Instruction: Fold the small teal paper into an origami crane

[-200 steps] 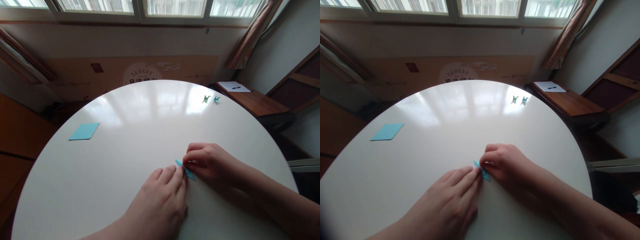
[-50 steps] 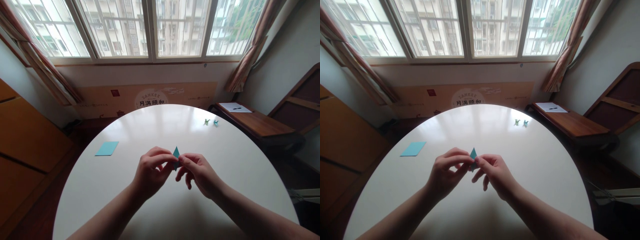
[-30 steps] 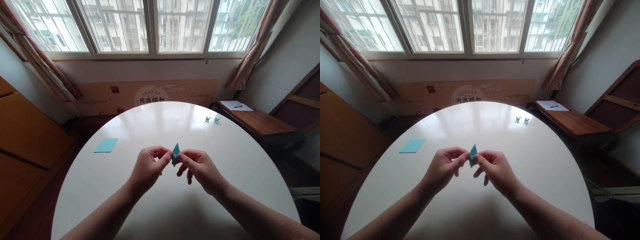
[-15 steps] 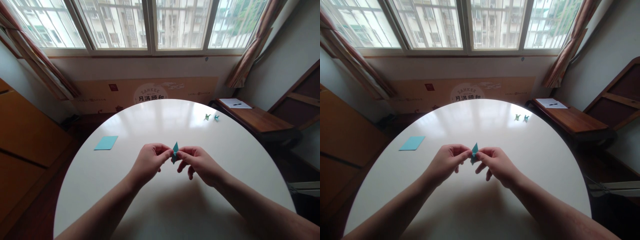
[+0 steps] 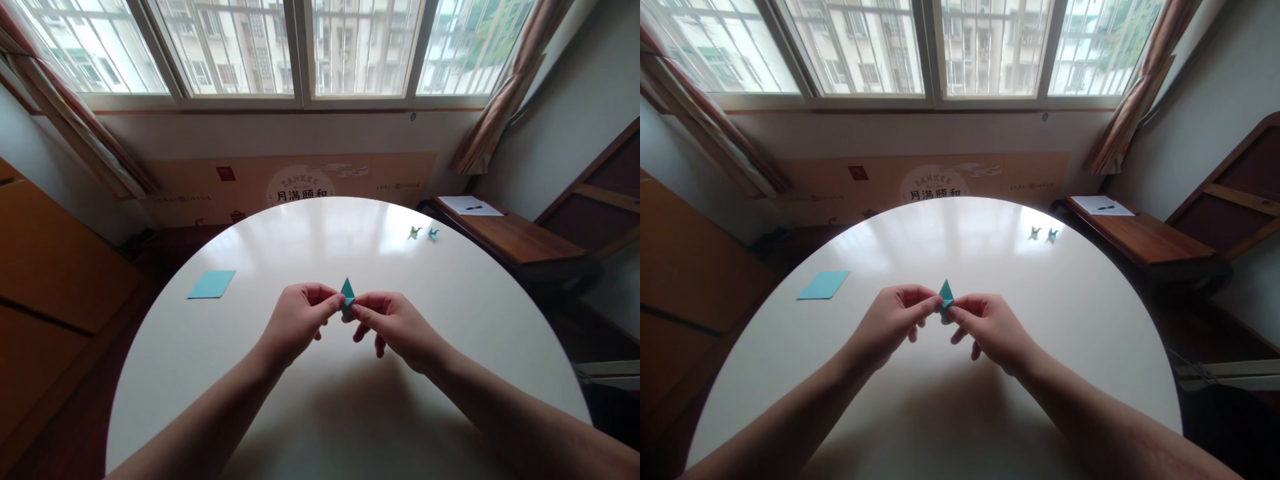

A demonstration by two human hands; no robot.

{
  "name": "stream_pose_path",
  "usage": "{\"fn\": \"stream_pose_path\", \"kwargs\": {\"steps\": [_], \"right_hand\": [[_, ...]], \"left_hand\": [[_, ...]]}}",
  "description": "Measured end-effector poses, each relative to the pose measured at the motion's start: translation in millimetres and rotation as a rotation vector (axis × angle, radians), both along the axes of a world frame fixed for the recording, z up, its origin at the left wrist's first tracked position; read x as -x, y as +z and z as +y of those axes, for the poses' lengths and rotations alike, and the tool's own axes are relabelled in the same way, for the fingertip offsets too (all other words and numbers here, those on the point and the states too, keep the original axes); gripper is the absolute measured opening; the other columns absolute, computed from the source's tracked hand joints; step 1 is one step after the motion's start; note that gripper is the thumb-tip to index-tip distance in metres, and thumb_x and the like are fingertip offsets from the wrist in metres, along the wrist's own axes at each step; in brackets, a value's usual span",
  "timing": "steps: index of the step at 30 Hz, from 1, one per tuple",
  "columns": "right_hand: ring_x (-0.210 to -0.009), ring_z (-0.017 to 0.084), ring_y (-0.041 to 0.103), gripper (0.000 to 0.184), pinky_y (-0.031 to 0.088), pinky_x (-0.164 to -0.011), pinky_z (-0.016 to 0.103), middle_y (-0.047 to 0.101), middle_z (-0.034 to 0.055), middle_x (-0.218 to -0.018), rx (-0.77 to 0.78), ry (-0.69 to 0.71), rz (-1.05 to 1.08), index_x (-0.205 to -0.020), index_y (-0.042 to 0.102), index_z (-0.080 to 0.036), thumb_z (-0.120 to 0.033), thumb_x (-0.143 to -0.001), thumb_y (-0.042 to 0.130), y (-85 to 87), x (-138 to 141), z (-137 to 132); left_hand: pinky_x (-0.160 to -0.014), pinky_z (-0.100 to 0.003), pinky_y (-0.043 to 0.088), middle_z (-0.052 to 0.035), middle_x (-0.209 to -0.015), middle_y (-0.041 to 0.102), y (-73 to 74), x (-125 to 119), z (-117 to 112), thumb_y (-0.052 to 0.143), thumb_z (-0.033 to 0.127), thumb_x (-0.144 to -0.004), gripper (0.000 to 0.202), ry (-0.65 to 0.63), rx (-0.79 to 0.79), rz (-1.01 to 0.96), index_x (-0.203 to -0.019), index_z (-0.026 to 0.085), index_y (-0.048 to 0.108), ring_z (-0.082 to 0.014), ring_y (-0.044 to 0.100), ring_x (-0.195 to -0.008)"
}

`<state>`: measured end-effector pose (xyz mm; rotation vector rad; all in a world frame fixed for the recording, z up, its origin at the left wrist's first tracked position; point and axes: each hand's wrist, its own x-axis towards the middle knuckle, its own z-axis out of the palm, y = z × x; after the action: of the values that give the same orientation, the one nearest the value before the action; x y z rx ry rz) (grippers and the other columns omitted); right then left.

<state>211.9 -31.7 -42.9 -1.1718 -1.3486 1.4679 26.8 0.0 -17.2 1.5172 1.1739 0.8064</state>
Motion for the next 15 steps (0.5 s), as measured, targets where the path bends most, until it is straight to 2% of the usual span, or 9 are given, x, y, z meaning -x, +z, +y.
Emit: {"fn": "stream_pose_path", "kwargs": {"steps": [7,15], "right_hand": [[-0.067,0.017,0.07,0.037,0.044,-0.039,0.018,0.074,0.0113,-0.094,-0.032,-0.028,-0.039,-0.097,0.076,-0.014,-0.049,-0.088,0.068,-0.9,0.9,-2.2],[-0.069,0.018,0.071,0.032,0.045,-0.039,0.018,0.075,0.0109,-0.094,-0.054,-0.025,-0.087,-0.097,0.076,-0.016,-0.046,-0.09,0.067,0.3,1.4,-2.8]], "left_hand": [[-0.041,-0.018,0.041,-0.0056,-0.069,0.067,-1.7,-0.8,-0.8,0.073,0.037,-0.078,0.025,-0.029,0.061,-0.001,-0.083,0.012,0.077,-0.0136,0.052,-0.06],[-0.042,-0.018,0.039,-0.0024,-0.064,0.064,1.4,-1.2,-0.9,0.075,0.036,-0.075,0.022,-0.037,0.088,0.001,-0.076,0.014,0.076,-0.0122,0.051,-0.057]]}}
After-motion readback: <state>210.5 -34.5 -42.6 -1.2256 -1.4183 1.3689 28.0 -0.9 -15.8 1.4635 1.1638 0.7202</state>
